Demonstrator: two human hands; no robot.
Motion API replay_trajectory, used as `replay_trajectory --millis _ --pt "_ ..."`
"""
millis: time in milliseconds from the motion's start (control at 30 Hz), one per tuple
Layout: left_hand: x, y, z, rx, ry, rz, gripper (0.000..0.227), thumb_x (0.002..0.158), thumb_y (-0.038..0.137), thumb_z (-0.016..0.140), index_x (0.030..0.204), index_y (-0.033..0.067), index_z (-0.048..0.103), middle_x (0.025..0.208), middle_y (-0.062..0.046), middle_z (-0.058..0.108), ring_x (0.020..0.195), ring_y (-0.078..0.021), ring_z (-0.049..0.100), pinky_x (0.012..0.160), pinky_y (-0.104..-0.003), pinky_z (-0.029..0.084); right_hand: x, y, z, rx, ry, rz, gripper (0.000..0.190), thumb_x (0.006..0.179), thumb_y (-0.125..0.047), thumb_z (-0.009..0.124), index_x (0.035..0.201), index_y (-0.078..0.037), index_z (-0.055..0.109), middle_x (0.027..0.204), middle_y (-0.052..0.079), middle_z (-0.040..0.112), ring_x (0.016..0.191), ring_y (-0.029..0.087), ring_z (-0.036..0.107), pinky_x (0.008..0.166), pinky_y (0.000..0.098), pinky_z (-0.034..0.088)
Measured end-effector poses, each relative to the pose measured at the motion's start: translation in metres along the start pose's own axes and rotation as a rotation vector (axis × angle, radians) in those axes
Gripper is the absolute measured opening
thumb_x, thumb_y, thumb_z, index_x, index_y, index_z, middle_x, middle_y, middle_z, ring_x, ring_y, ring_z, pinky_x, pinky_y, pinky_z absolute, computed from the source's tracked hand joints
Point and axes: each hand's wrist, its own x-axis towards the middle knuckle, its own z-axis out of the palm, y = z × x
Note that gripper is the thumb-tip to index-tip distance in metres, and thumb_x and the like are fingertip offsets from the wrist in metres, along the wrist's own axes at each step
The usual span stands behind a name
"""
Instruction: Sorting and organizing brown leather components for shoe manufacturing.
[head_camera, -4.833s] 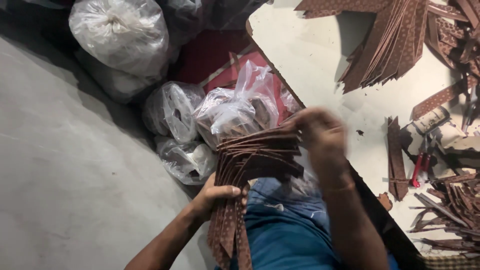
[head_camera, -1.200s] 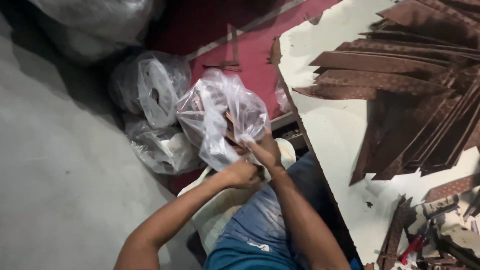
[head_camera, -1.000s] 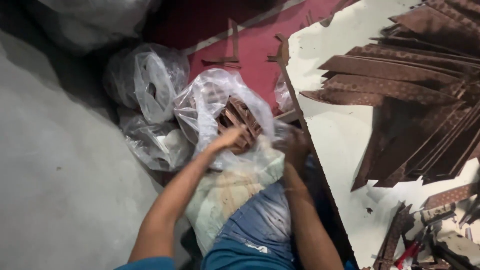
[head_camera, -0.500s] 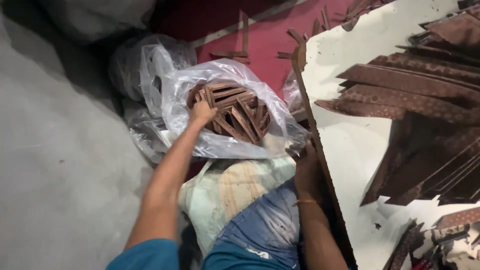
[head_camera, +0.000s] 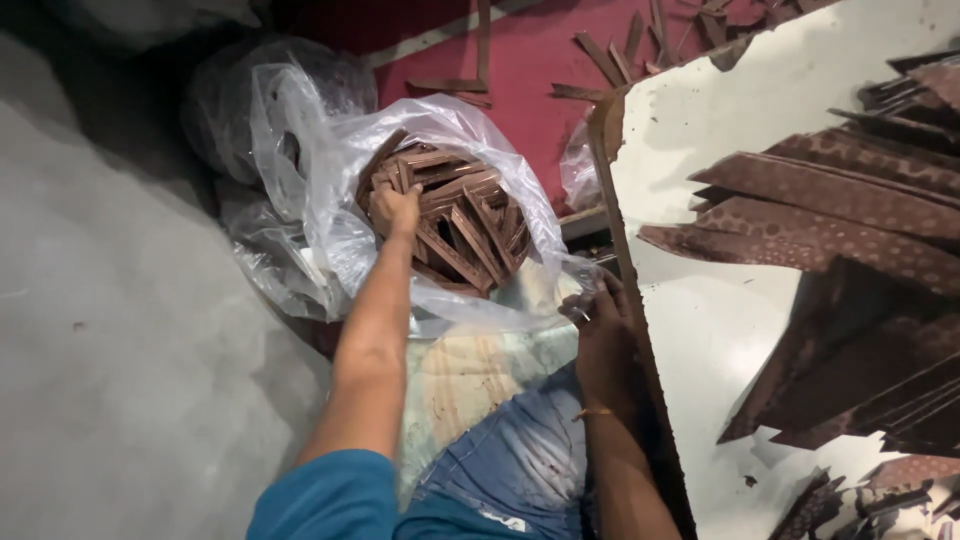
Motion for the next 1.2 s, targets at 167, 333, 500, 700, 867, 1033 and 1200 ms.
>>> replay_trajectory --millis 167,333,500,700,867,1033,1200 --pt "-0.022 -0.013 -0.032 0.077 -0.018 0.358 0.051 0.087 0.036 0.079 0.127 0.0073 0.066 0.129 -0.017 0.065 0.115 -0.0391 0.062 0.094 -0.050 0.050 -0.006 -0.008 0.010 0.054 0.020 -0.002 0.022 0.102 -0.013 0.059 0.123 -0.007 0.064 0.086 0.004 0.065 0.072 0.015 0.064 0.071 0.0349 0.056" --pt "-0.071 -0.029 -0.021 0.117 -0.082 0.458 0.052 0.095 0.036 0.069 0.134 0.0048 0.057 0.140 -0.021 0.058 0.109 -0.0403 0.065 0.088 -0.052 0.053 -0.008 0.012 -0.022 0.100 -0.022 -0.053 0.023 0.105 -0.014 0.059 0.126 -0.005 0.061 0.092 0.005 0.064 0.077 0.014 0.062 0.073 0.0332 0.055" --pt "-0.090 -0.116 0.058 0.556 -0.642 0.337 0.062 0.104 0.059 0.064 0.131 0.0036 0.072 0.139 -0.027 0.068 0.122 -0.0414 0.066 0.106 -0.049 0.051 -0.042 0.002 -0.019 -0.024 -0.028 -0.136 0.025 0.107 -0.015 0.058 0.130 -0.004 0.057 0.103 0.008 0.065 0.084 0.017 0.063 0.080 0.0356 0.056" --pt "-0.128 -0.132 0.071 0.186 -0.211 0.613 0.087 0.080 0.030 0.086 0.149 -0.0012 0.043 0.145 -0.030 0.040 0.132 -0.0475 0.047 0.109 -0.055 0.037 -0.025 0.024 -0.043 -0.050 0.032 -0.180 0.026 0.105 -0.014 0.055 0.128 -0.003 0.056 0.117 0.010 0.066 0.099 0.018 0.068 0.087 0.0364 0.058" --pt "-0.148 -0.092 0.027 0.265 -0.379 0.601 0.099 0.072 0.025 0.086 0.154 -0.0015 0.036 0.142 -0.018 0.045 0.135 -0.0401 0.047 0.112 -0.049 0.040 -0.025 0.012 -0.024 -0.025 0.019 -0.164 0.025 0.106 -0.012 0.056 0.128 -0.001 0.058 0.112 0.013 0.067 0.088 0.022 0.065 0.080 0.0400 0.059" --pt "-0.159 -0.074 0.006 0.618 -0.393 0.705 0.105 0.056 0.035 0.096 0.139 -0.0023 0.045 0.145 -0.017 0.039 0.139 -0.0364 0.035 0.115 -0.048 0.030 -0.031 0.004 -0.017 -0.036 -0.038 -0.112 0.026 0.102 -0.011 0.056 0.126 0.000 0.060 0.112 0.012 0.068 0.093 0.020 0.069 0.084 0.0371 0.059" --pt "-0.146 -0.117 0.053 0.739 -0.238 0.755 0.056 0.080 0.015 0.079 0.129 -0.0021 0.058 0.140 -0.015 0.048 0.135 -0.0344 0.045 0.119 -0.046 0.036 -0.028 0.008 -0.021 -0.056 -0.057 -0.103 0.023 0.106 -0.009 0.057 0.125 0.002 0.063 0.106 0.014 0.067 0.087 0.021 0.067 0.082 0.0370 0.059"
